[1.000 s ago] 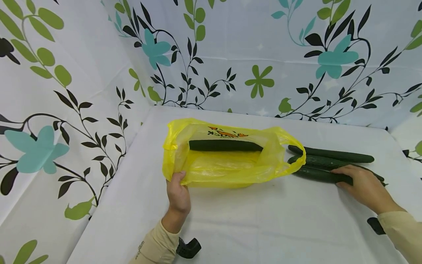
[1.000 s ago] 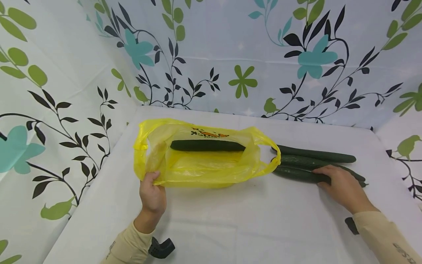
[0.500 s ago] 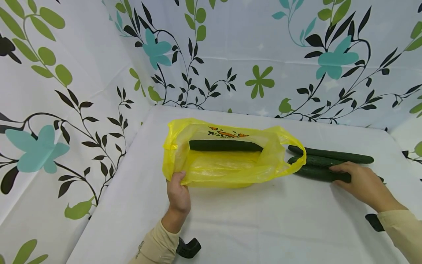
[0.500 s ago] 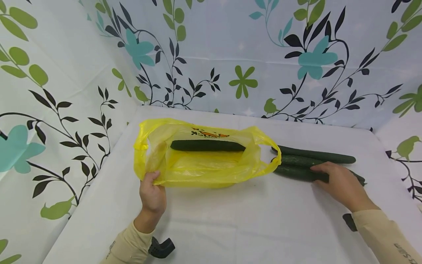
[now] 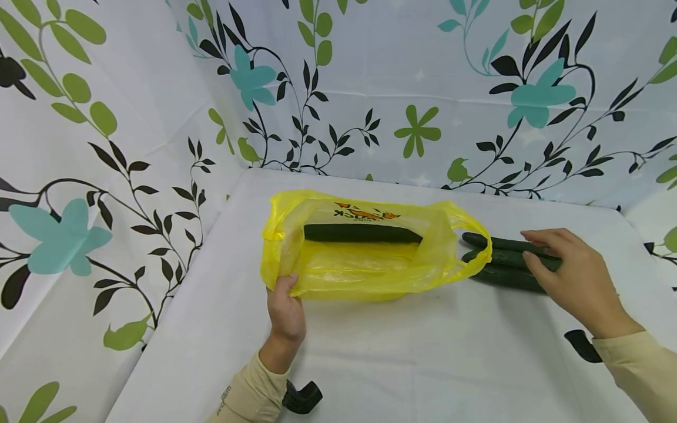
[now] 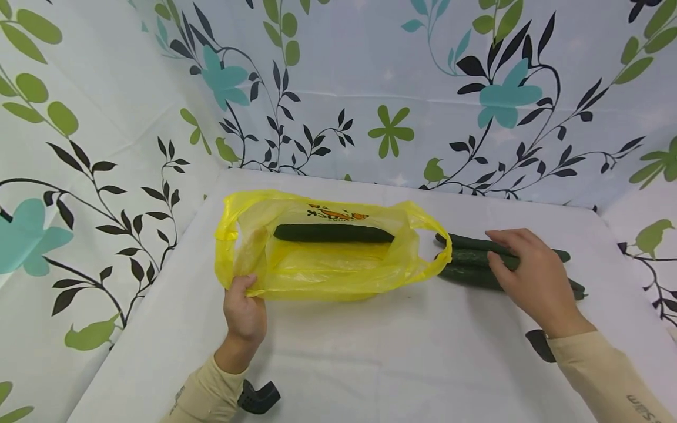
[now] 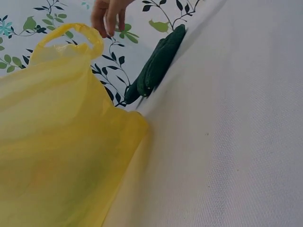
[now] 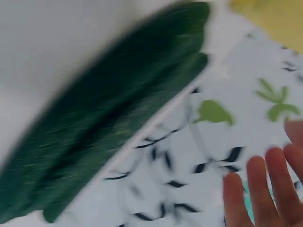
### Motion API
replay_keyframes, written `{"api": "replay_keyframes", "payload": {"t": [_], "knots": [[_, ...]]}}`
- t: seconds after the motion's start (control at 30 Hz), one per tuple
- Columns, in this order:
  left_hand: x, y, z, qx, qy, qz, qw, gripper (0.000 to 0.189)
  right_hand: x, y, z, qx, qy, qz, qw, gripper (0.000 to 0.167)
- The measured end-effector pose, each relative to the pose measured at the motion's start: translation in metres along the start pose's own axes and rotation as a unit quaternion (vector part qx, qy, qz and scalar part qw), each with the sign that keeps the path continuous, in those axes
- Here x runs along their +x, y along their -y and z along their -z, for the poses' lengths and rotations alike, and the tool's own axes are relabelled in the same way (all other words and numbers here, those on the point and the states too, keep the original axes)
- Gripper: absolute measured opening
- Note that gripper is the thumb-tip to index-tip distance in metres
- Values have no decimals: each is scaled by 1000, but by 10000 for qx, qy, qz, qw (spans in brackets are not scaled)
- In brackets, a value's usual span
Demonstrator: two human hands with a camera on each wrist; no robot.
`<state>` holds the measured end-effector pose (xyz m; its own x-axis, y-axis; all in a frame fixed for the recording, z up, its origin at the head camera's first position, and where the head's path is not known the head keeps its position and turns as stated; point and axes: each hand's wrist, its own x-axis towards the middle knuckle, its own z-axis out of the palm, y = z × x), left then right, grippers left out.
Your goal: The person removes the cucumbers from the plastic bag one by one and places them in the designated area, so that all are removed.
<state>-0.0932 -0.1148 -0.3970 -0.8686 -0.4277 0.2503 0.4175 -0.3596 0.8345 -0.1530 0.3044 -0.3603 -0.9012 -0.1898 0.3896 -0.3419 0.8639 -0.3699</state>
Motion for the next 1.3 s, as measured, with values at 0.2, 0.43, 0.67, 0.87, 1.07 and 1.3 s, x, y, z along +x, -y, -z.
{"api": "replay_keyframes", "payload": {"t": [0.2,0.43,0.67,0.87,1.07,1.3], "knots": [[-1,1,0,73,-8,43,10000,41,16,52,11,653,-1072,634,9901,37],[-1,0,-1,133,-4,101,9999,41,33,107,12,1322,-1258,1881,9651,46],[-1,-2,-2,111,44,155,9998,40,47,150,-4,1937,-637,2621,9433,43],[0,-3,-2,82,51,193,9998,40,59,176,-27,2425,501,2172,9442,55],[0,-3,-1,95,181,161,9997,42,76,190,-51,3648,1633,1184,9090,55],[-1,-4,-1,110,205,200,9995,38,95,193,-84,4439,2332,153,8651,57]]}}
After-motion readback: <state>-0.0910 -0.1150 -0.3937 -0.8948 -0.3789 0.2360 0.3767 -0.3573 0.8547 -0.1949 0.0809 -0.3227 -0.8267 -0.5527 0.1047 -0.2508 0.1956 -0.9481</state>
